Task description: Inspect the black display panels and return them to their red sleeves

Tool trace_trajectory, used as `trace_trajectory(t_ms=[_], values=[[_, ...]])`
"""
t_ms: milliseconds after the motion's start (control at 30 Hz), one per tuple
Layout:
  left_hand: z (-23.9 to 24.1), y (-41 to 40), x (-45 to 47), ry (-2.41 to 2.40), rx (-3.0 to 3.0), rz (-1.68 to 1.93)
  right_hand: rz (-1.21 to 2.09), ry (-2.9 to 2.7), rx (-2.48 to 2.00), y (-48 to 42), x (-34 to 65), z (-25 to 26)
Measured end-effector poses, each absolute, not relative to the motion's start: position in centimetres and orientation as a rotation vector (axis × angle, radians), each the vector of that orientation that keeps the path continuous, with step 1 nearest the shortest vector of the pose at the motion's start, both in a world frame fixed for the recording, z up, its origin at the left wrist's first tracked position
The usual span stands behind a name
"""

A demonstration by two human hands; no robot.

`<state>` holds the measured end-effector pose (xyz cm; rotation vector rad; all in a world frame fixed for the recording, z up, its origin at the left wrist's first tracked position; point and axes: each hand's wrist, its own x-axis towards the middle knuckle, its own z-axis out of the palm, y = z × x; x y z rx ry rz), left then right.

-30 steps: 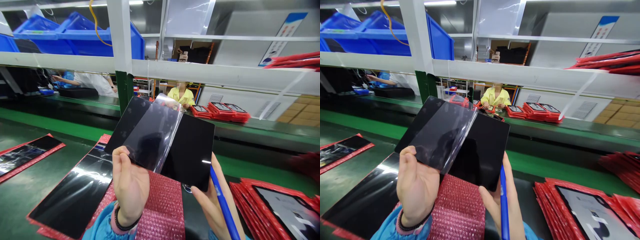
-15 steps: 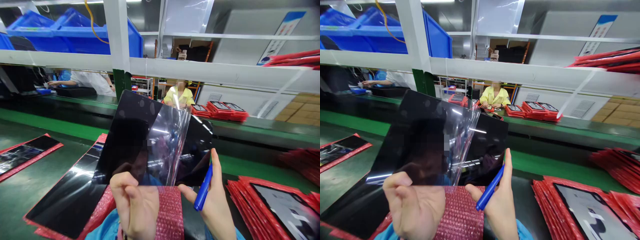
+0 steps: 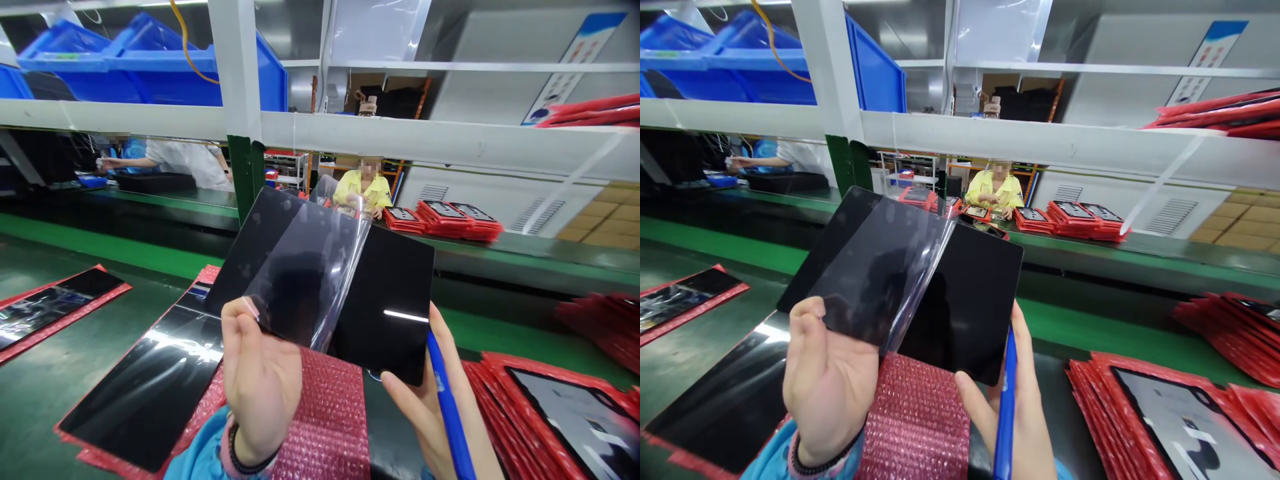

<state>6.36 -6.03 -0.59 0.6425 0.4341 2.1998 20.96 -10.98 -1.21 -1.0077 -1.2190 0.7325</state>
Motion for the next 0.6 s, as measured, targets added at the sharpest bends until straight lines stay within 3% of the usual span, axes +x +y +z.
trace_trajectory(t_ms=[600], values=[[0.0,-2.9,4.4,0.717,0.471,2.229,1.170,-1.177,-0.604,-12.0,21.2,-1.1]])
